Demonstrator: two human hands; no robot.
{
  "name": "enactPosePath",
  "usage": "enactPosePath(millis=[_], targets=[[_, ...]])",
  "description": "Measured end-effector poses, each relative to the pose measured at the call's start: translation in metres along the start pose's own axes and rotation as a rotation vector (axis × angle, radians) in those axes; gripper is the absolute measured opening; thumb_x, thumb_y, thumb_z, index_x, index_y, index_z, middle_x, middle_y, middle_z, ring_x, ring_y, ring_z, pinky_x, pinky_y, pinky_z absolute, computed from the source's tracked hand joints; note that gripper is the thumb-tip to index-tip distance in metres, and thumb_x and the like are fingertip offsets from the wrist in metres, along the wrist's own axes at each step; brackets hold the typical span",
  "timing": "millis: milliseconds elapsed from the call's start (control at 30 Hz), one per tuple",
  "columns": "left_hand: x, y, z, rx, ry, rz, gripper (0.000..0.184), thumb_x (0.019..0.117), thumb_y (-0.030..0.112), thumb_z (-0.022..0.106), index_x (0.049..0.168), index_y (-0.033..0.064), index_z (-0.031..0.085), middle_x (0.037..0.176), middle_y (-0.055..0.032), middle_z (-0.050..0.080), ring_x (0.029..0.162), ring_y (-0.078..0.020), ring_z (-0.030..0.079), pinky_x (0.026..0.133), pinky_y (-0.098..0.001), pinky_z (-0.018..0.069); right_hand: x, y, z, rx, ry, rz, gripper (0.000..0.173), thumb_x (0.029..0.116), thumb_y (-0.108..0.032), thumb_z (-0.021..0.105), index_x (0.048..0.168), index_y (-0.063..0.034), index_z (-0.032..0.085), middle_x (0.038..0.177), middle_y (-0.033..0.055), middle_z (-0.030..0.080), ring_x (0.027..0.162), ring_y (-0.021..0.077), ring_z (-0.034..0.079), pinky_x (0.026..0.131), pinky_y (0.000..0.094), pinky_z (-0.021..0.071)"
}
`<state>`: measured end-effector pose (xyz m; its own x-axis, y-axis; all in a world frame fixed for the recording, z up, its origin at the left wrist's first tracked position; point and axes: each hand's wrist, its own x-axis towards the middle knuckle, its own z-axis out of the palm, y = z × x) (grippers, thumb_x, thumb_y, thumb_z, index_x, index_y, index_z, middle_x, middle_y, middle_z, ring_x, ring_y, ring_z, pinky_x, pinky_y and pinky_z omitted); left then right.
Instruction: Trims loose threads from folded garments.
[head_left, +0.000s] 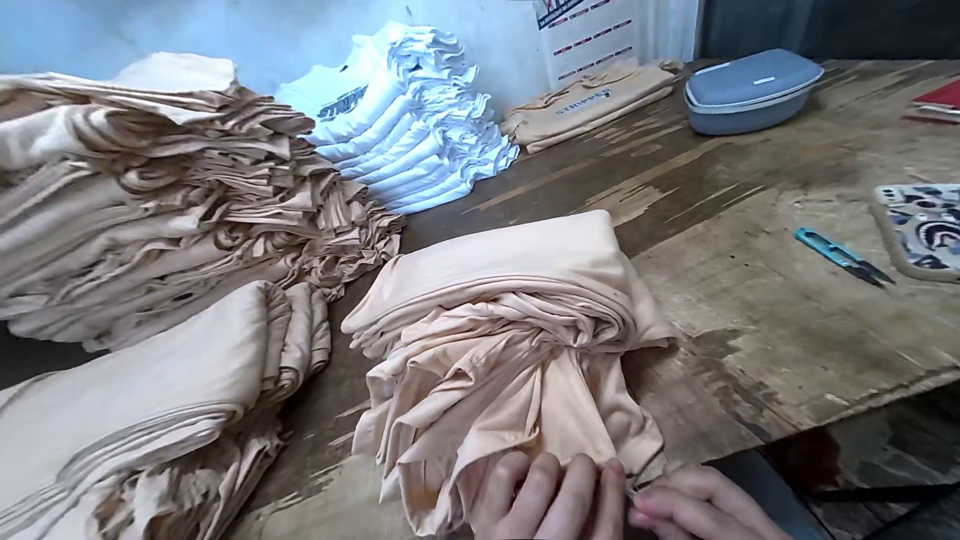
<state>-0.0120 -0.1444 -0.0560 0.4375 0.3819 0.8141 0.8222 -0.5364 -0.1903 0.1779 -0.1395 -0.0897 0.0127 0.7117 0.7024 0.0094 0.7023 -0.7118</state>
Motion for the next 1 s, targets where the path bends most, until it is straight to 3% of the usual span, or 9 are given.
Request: enactPosePath(millis=[133,233,367,433,533,667,700,833,1000], targets=[[0.005,0.0,0.004,-0.052,-0.039,-0.123,0.014,0.0987,0.03,0.066,0.11,0.0234,0.073,0.096,0.0009,0.067,0.087,-0.0169,0.055,0.084,-0.0352,0.0389,-0.002,0.003,-0.002,0.052,-0.012,-0.045,0.006,0.0898,-0.005,0.078,0.095,-0.0085,0.078,0.092,0.0,0.071,0.092,0.0061,0.067,0.087,0.0241,0.0558],[0.007,-0.018,0.002,-0.168,-0.178,-0.255,0.015,0.093,0.023,0.065,0.106,0.0167,0.072,0.086,-0.0016,0.067,0.08,-0.0182,0.064,0.075,-0.0376,0.0506,-0.006,0.007,-0.012,0.04,-0.119,-0.037,0.007,0.0898,-0.005,0.078,0.096,-0.0073,0.079,0.086,0.0037,0.071,0.087,0.0098,0.067,0.083,0.0266,0.055],[0.006,-0.077,-0.042,-0.277,-0.088,-0.421,0.024,0.1045,0.029,0.051,0.114,0.0214,0.073,0.094,-0.0002,0.068,0.086,-0.01,0.064,0.077,-0.03,0.0549,-0.005,0.009,-0.028,-0.402,-0.345,-0.005,0.026,0.0927,-0.036,0.076,0.092,-0.0104,0.08,0.069,0.0071,0.068,0.066,0.0185,0.063,0.071,0.0361,0.052],[0.008,-0.103,-0.054,-0.168,0.0,-0.426,0.022,0.102,0.028,0.055,0.098,0.0207,0.075,0.085,0.0023,0.066,0.08,-0.0022,0.06,0.071,-0.0191,0.05,-0.002,0.005,-0.029,-0.627,-0.328,-0.017,0.036,0.0915,-0.049,0.072,0.093,-0.0139,0.08,0.079,0.0076,0.07,0.075,0.0222,0.066,0.074,0.0407,0.0542],[0.008,-0.101,-0.046,-0.034,-0.036,-0.504,0.019,0.0852,0.034,0.064,0.083,0.0215,0.078,0.074,0.0071,0.067,0.068,0.0037,0.059,0.058,-0.0162,0.0476,0.009,0.002,-0.016,-0.684,-0.187,-0.021,0.026,0.0913,-0.042,0.075,0.094,-0.0168,0.08,0.092,0.0082,0.068,0.086,0.0204,0.064,0.075,0.0344,0.0542],[0.023,-0.062,-0.032,0.117,-0.191,-0.613,0.024,0.0727,0.021,0.069,0.094,0.0104,0.071,0.078,0.0,0.068,0.066,-0.0133,0.065,0.056,-0.0368,0.0539,0.032,0.001,0.015,-0.646,-0.323,-0.066,0.047,0.095,-0.05,0.068,0.133,-0.023,0.068,0.124,0.0098,0.07,0.113,0.0288,0.065,0.097,0.0531,0.0493],[0.023,-0.057,-0.027,0.166,-0.157,-0.593,0.027,0.0714,0.014,0.068,0.097,0.0071,0.072,0.079,-0.0033,0.069,0.067,-0.0181,0.066,0.058,-0.0405,0.0544,0.035,0.006,0.022,-0.649,-0.372,-0.108,0.042,0.097,-0.044,0.066,0.134,-0.0253,0.068,0.12,0.0076,0.071,0.11,0.0275,0.067,0.099,0.055,0.0479],[0.001,-0.066,-0.014,0.155,-0.067,-0.389,0.012,0.0871,0.02,0.064,0.088,0.0124,0.073,0.076,-0.0039,0.065,0.069,-0.0183,0.064,0.061,-0.0357,0.054,0.049,0.006,-0.005,-0.525,-0.393,-0.122,0.015,0.098,-0.015,0.065,0.098,-0.0211,0.079,0.089,-0.0001,0.074,0.089,0.0168,0.07,0.099,0.0488,0.0487],[-0.001,-0.042,-0.033,-0.111,-0.248,-0.537,0.027,0.0847,0.02,0.068,0.11,0.011,0.073,0.091,-0.0041,0.066,0.086,-0.0168,0.065,0.077,-0.0368,0.0556,0.059,-0.01,-0.046,-0.591,-0.418,0.143,0.017,0.0966,-0.029,0.07,0.105,-0.0158,0.076,0.11,0.0096,0.07,0.106,0.0268,0.066,0.095,0.0518,0.0513]])
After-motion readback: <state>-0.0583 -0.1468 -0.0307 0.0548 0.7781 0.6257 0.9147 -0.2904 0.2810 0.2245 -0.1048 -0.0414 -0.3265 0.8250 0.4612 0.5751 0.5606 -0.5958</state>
